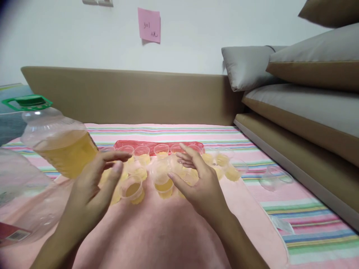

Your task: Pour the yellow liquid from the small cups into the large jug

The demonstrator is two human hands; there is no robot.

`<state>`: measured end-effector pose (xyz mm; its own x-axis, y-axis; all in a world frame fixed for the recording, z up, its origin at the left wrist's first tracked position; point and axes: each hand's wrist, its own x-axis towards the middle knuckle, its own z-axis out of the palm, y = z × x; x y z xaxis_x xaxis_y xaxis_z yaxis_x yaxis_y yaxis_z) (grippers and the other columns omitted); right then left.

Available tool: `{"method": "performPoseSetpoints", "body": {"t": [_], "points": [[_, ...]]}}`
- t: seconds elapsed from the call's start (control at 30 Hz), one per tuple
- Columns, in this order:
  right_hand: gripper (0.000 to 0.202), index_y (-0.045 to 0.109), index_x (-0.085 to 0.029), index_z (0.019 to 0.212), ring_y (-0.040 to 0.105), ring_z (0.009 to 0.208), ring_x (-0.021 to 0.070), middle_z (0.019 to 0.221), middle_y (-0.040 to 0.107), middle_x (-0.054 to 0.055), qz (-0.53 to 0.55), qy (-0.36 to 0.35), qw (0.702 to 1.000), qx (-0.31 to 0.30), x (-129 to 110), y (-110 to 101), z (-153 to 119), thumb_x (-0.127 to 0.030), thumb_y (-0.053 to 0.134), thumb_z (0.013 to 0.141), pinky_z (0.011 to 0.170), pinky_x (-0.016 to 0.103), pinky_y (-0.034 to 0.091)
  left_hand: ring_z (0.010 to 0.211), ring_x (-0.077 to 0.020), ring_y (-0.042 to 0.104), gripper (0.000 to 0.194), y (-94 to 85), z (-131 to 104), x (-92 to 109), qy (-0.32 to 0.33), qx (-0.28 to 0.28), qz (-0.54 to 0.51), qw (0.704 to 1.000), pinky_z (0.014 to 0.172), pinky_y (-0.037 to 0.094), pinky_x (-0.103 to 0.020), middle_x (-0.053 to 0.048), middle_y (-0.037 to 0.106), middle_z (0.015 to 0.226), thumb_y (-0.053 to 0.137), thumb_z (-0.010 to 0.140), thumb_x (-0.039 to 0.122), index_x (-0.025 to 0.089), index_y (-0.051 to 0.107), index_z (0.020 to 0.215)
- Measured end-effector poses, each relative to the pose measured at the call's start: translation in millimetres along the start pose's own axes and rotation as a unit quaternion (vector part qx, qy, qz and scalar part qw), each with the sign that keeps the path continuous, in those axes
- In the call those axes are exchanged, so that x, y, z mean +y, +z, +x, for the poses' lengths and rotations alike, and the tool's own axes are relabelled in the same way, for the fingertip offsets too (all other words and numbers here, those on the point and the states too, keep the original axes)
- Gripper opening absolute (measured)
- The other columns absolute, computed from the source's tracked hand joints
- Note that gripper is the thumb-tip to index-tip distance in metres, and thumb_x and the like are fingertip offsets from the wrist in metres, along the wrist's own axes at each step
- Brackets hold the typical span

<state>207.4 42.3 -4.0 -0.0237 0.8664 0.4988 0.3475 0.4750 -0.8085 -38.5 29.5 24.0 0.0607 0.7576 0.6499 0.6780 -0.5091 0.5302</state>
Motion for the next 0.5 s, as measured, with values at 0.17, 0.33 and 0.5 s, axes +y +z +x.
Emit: {"method": "performPoseSetpoints", "body": {"t": [0.17,0.33,0.5], "points": [[0.079,0.043,-0.038,0.155,0.068,0.125,0.0268,0.136,0.071,0.006,-0.004,-0.013,1.0,-0.001,-4,1,-1,-0.031,0.081,0.086,0.11,0.052,0.054,0.14,-0.0346,0.055,0.064,27.5,-9,-2,0.061,-0.147,0.048,0.986,0.114,0.048,-0.058,-0.01,0.059,0.151,0.069,0.095,0.05,0.03,0.043,0.15],[0.073,0.047,-0.04,0.153,0.068,0.125,0.027,0.135,0.071,0.004,-0.04,-0.047,0.998,-0.007,-8,3,-2,-0.031,0.078,0.089,0.107,0.052,0.056,0.136,-0.0337,0.058,0.039,51.2,-14,-9,0.068,-0.142,0.049,0.986,0.113,0.049,-0.06,-0.01,0.067,0.139,0.064,0.099,0.034,0.028,0.053,0.136],[0.069,0.048,-0.041,0.151,0.068,0.125,0.0247,0.137,0.071,0.002,-0.037,-0.057,0.998,-0.002,-9,6,-2,-0.03,0.078,0.089,0.107,0.049,0.057,0.152,-0.0349,0.042,0.069,51.6,-14,-10,0.056,-0.136,0.043,0.988,0.122,0.038,-0.064,-0.012,0.053,0.157,0.068,0.097,0.041,0.03,0.033,0.156]]}}
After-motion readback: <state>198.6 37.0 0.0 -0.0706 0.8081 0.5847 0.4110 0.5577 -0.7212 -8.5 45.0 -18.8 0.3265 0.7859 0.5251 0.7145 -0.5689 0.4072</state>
